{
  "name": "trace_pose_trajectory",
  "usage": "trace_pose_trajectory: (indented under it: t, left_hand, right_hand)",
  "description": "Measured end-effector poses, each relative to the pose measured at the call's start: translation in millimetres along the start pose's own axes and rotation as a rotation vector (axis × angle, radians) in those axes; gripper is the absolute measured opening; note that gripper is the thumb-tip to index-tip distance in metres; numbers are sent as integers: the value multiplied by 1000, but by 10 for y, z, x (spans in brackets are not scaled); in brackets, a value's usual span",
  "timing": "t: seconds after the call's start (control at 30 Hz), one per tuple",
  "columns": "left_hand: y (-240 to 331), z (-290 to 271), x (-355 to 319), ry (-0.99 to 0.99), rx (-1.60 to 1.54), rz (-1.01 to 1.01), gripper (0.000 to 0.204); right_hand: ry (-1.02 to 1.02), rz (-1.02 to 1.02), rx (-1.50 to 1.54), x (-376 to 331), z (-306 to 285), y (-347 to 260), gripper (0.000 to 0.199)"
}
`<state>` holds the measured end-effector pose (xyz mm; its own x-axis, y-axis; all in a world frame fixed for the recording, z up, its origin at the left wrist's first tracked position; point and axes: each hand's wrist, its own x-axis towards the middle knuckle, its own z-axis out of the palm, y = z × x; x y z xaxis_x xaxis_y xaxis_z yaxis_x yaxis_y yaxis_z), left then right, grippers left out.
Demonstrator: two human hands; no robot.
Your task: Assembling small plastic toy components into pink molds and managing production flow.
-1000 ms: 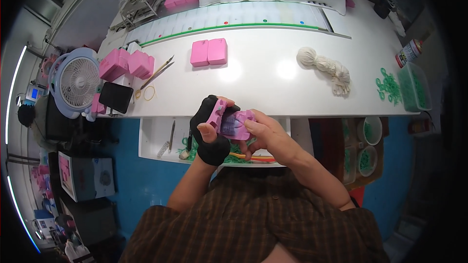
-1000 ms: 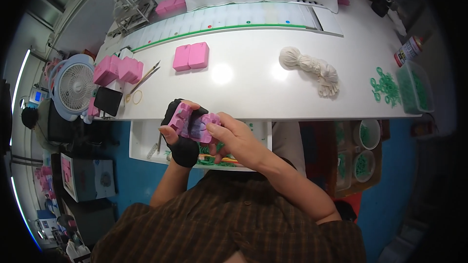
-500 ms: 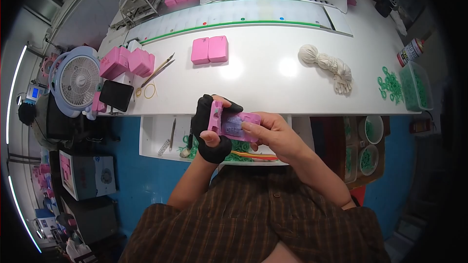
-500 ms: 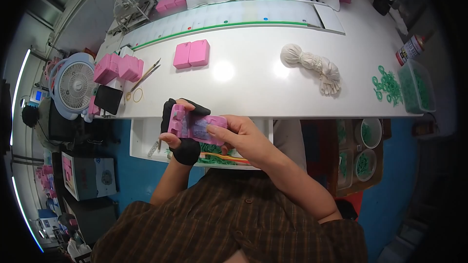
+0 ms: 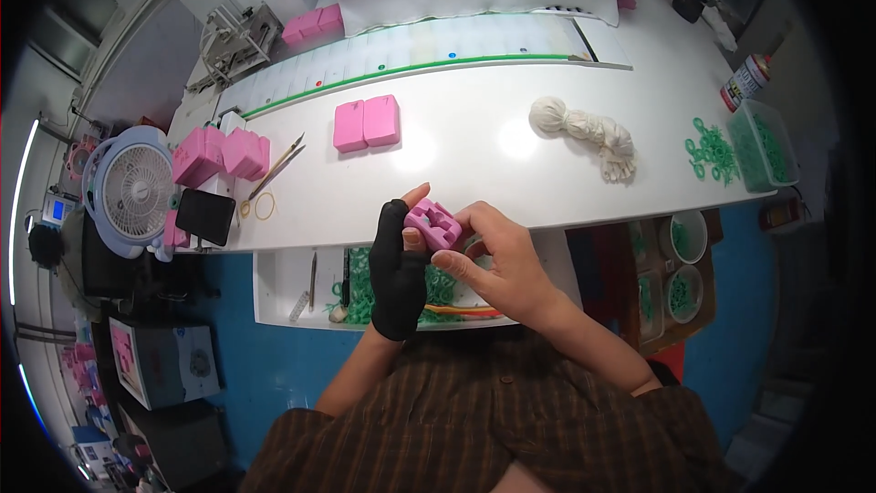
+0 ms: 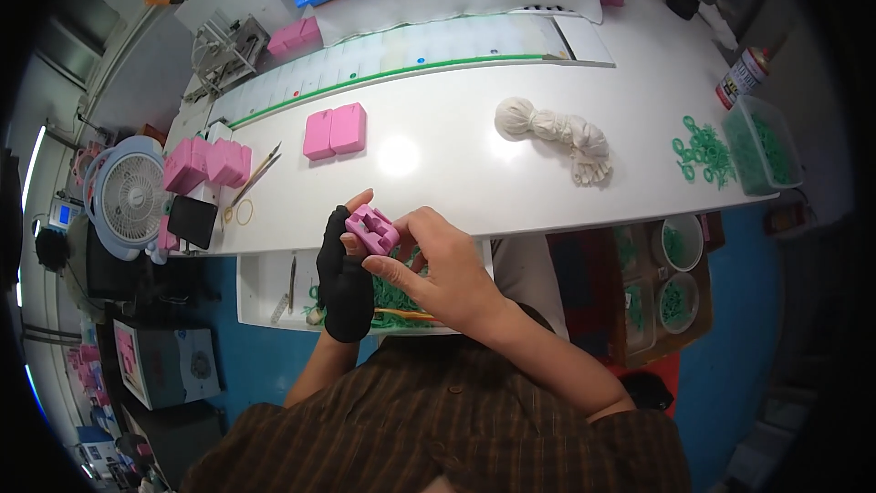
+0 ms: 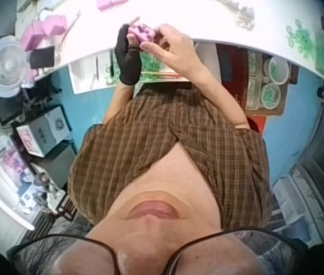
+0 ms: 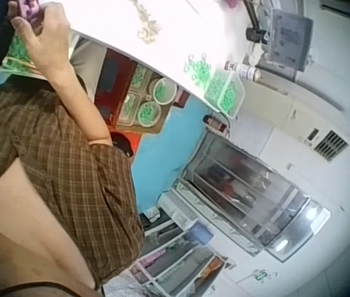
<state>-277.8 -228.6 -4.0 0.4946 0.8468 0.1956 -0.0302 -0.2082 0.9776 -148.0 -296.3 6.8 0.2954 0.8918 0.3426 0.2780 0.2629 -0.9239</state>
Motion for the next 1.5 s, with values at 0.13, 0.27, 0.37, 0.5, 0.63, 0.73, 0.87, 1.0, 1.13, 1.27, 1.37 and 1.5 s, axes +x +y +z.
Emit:
trace_pose_trajectory:
  t: [0.13, 0.27, 0.37, 0.5, 0.63, 0.73, 0.87, 1.0, 1.13, 1.27, 1.37, 1.5]
  left_hand:
    - [-63, 17, 4, -47, -188, -31, 77]
    - [-10, -37, 7, -104, 66, 97, 96]
    - [94, -21, 13, -89, 106, 65, 93]
    - [-59, -54, 43, 184, 63, 161, 85]
    - [-97, -138, 42, 198, 35, 208, 84]
    - [-128, -153, 38, 218, -5, 237, 86]
    - [-148, -113, 11, 243, -66, 233, 88]
    - [-166, -90, 5, 252, -64, 221, 88]
    - [-218, -116, -28, 208, -5, 224, 86]
    - [-120, -46, 4, 103, -51, 241, 69]
    - [-135, -70, -20, 69, 109, 198, 51]
    - [68, 60, 17, 142, -93, 107, 39]
  right_hand:
    - [-115, 178, 70, 11, -12, -7, 45]
    - [-112, 244, 214, 22, -2, -16, 48]
    - [-130, 271, 359, -26, 55, 46, 42]
    - [-63, 389, 497, -43, 154, -9, 33]
    - [-52, 639, 860, -34, 188, -85, 27]
    - [-102, 656, 920, -57, 165, 27, 25]
    - [-72, 638, 940, -64, 193, 32, 24]
    - [-33, 613, 954, -67, 198, 21, 26]
    - [3, 578, 812, -44, 174, -23, 28]
    - [-10, 418, 432, -29, 135, -67, 30]
    - [76, 272, 277, -32, 80, -75, 33]
    - [80, 1, -105, 5, 66, -93, 28]
